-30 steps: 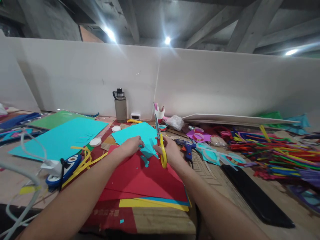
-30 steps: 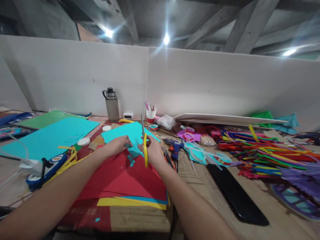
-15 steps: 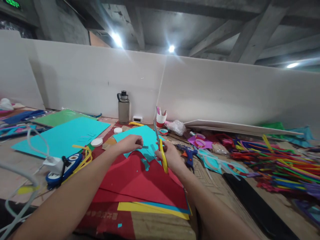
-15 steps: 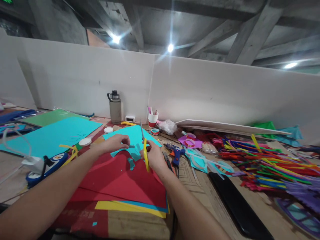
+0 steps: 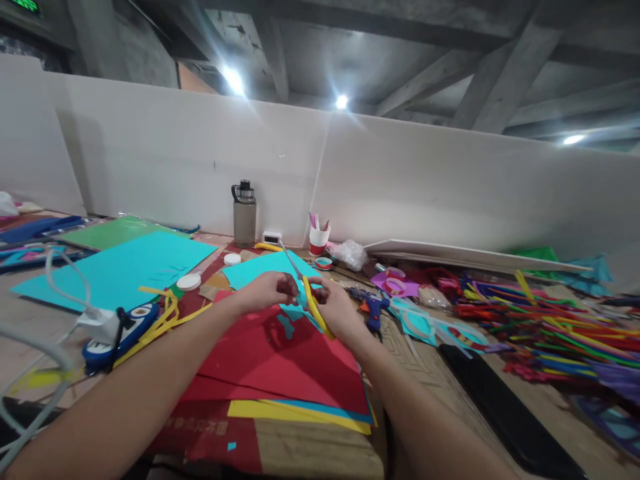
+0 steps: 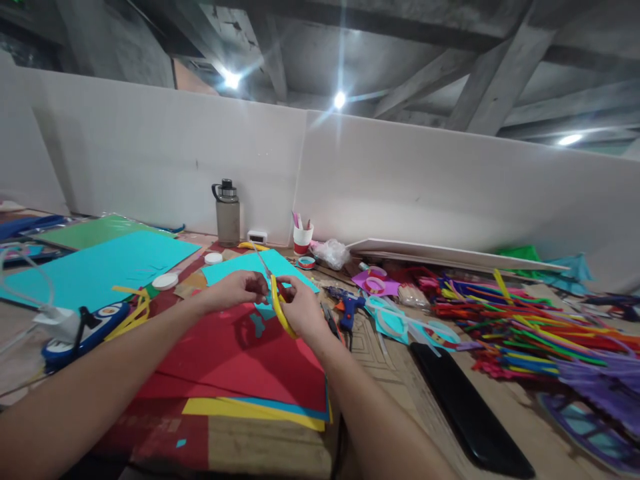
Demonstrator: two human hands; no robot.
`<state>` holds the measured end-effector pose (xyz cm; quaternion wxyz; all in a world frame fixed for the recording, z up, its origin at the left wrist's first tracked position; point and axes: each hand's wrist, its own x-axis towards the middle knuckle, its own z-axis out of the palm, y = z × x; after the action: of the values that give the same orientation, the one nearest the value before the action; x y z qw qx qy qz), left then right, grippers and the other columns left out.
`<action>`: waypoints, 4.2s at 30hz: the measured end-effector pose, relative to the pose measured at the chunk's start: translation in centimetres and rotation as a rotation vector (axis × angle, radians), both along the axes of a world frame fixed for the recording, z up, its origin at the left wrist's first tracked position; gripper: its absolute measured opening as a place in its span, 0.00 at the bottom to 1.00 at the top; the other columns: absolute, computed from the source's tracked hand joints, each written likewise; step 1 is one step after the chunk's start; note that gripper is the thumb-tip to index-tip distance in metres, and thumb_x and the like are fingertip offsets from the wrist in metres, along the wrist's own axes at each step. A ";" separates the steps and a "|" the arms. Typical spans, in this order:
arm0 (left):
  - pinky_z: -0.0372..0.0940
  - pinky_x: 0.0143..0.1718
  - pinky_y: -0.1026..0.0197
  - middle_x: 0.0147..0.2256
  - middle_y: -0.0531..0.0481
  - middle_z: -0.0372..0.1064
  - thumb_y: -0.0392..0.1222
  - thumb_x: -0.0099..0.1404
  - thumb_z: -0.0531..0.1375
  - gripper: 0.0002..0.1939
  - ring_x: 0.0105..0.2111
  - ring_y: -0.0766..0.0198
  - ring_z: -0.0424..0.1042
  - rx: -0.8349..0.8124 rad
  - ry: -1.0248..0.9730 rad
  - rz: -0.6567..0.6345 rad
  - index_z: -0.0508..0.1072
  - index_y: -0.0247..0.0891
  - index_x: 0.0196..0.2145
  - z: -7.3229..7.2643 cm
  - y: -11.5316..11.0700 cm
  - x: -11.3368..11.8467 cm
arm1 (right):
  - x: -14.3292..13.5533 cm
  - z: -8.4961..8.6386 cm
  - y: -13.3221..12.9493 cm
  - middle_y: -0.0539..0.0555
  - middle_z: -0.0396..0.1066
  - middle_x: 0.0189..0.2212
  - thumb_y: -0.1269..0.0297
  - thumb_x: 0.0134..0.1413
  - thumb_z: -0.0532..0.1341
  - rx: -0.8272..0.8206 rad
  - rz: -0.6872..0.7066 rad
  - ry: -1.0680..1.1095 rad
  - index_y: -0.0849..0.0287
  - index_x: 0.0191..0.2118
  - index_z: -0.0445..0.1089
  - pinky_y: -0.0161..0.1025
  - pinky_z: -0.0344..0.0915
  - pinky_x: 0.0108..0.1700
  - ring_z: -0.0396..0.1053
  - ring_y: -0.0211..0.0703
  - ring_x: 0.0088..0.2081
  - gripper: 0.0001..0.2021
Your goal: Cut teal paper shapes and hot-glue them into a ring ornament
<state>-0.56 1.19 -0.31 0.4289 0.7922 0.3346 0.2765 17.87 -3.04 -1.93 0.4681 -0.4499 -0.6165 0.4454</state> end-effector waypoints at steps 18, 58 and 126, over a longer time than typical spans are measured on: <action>0.66 0.35 0.59 0.29 0.49 0.74 0.40 0.51 0.60 0.18 0.30 0.60 0.73 -0.037 0.056 0.120 0.72 0.34 0.41 0.2 -1.0 0.3 | 1.2 0.5 0.6 0.46 0.68 0.19 0.73 0.32 0.60 -0.052 -0.051 -0.058 0.58 0.39 0.67 0.30 0.56 0.19 0.63 0.36 0.18 0.20; 0.64 0.29 0.62 0.31 0.45 0.75 0.49 0.50 0.64 0.18 0.28 0.62 0.73 -0.202 -0.124 0.103 0.74 0.33 0.35 -1.5 -1.5 1.9 | 1.1 0.7 0.7 0.43 0.64 0.20 0.68 0.34 0.64 0.018 -0.178 0.270 0.59 0.41 0.62 0.35 0.66 0.23 0.64 0.34 0.19 0.21; 0.63 0.24 0.63 0.27 0.43 0.75 0.54 0.55 0.61 0.18 0.24 0.61 0.74 -0.156 -0.287 0.214 0.66 0.34 0.30 -0.4 -3.9 3.4 | 0.0 1.2 -0.3 0.46 0.67 0.27 0.66 0.36 0.68 0.227 -0.187 0.456 0.56 0.43 0.63 0.31 0.60 0.25 0.63 0.33 0.25 0.24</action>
<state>2.87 -2.76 -0.71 0.5003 0.6691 0.3727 0.4039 17.86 -3.39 -0.77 0.6815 -0.3378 -0.4969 0.4179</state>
